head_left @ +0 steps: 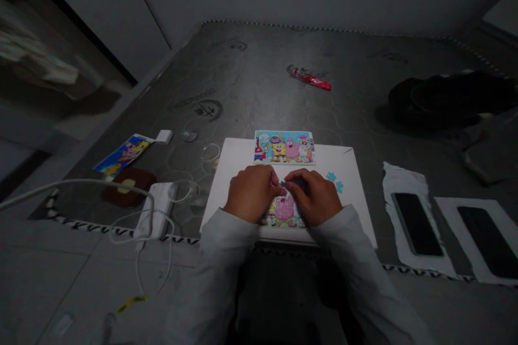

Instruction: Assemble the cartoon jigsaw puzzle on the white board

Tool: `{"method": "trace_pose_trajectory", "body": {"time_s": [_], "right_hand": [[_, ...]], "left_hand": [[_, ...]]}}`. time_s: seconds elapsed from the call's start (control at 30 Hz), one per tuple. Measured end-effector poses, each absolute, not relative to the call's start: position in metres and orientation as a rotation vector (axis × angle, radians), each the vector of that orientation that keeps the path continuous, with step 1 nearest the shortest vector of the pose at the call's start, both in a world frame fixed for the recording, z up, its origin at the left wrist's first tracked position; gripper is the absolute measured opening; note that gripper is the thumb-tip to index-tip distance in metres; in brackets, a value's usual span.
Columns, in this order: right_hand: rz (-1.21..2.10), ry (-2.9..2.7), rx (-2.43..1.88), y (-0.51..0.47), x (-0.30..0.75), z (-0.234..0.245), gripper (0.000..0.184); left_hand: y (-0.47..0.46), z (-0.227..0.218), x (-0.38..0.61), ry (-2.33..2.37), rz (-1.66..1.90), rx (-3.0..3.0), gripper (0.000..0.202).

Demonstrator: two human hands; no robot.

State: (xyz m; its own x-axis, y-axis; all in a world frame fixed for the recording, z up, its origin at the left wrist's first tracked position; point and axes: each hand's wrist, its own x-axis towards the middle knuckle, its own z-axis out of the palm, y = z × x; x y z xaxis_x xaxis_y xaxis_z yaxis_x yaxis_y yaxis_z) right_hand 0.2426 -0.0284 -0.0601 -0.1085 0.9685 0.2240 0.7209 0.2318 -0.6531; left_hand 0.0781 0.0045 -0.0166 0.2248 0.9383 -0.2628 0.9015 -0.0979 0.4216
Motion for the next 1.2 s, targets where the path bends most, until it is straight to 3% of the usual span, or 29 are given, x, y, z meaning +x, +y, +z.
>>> {"method": "trace_pose_trajectory", "body": {"time_s": [0.2,0.33,0.6,0.83,1.2], "right_hand": [[0.515,-1.706,-1.658,-0.028,0.255,-0.051,0.015],[0.484,-1.628,-1.728,-0.028,0.26,-0.045,0.018],[0.73,-1.631,-1.599,-0.031,0.254,-0.045,0.019],[0.405,-1.923,-1.643,-0.033,0.264,-0.047,0.021],[0.397,-2.139,-1.666,-0.031,0.265,-0.058,0.03]], "left_hand": [[0.003,-0.013,0.077,1.666,0.114,2.023,0.024],[0.003,-0.008,0.074,1.631,0.247,2.05,0.013],[0.006,-0.006,0.08,1.428,0.451,2.024,0.015],[0.008,-0.011,0.082,1.487,0.405,2.069,0.013],[0.006,-0.017,0.089,1.534,0.336,2.083,0.016]]}}
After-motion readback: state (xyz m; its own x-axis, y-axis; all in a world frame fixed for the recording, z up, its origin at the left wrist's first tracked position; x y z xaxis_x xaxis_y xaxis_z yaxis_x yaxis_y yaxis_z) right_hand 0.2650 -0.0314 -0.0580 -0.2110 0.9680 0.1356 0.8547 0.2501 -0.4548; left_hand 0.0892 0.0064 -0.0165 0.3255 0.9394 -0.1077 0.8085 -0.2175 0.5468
